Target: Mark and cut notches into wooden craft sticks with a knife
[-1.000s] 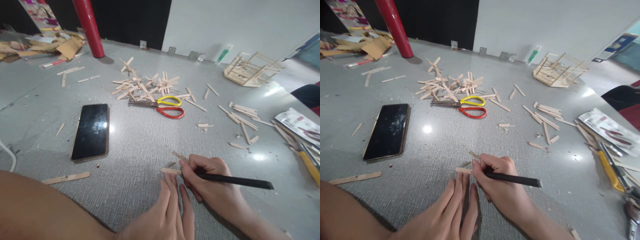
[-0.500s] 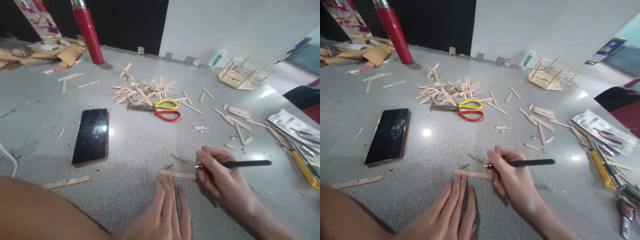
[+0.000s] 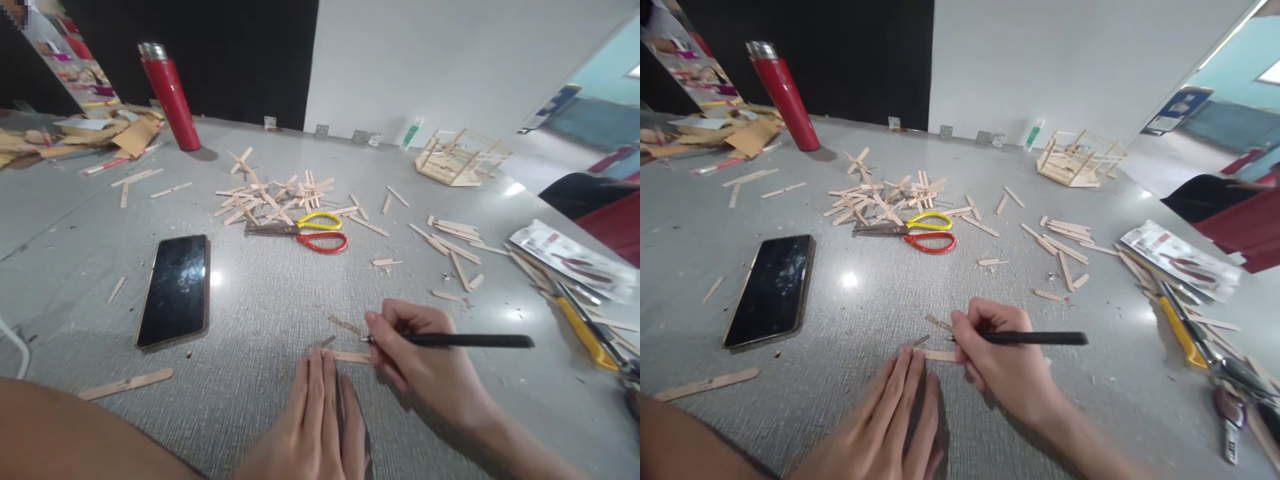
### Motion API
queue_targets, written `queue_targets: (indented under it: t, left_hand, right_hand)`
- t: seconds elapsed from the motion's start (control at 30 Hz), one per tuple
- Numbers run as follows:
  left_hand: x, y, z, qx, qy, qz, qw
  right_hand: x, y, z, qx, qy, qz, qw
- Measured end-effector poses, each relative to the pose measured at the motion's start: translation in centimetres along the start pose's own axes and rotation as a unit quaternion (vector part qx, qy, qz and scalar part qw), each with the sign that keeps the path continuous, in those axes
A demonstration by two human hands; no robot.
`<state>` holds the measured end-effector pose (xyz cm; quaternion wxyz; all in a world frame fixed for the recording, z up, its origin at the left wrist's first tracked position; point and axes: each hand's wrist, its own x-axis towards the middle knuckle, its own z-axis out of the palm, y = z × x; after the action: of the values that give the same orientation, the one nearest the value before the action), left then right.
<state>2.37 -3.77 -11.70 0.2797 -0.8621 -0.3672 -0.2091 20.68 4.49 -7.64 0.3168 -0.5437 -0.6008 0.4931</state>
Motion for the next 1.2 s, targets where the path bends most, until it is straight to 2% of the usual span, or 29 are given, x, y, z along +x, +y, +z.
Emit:
queue_targets:
  t: [0.13, 0.5, 0.7, 0.97, 1.2]
  left_hand:
    - [-0.1, 0.0, -0.2, -0.003, -0.019, 0.006, 1.0]
    - [0.1, -0.1, -0.2, -0.011, -0.024, 0.006, 1.0]
    - [0.4, -0.3, -0.2, -0.017, -0.024, 0.005, 1.0]
    - [0.5, -0.2, -0.2, -0.027, -0.031, 0.005, 0.999]
    - [0.2, -0.2, -0.2, -0.022, -0.039, 0.016, 0.999]
  right_hand:
    - [-0.4, 0.6, 1.1, -0.069, -0.051, -0.008, 0.996]
    - [-0.5, 1.2, 1.3, -0.117, -0.076, -0.018, 0.99]
    - [-0.4, 1.0, 1.3, -0.141, -0.065, -0.036, 0.987]
    - [-0.4, 1.3, 1.5, -0.133, -0.066, -0.026, 0.989]
    - [-0.5, 1.0, 1.4, -0.168, -0.056, -0.064, 0.982]
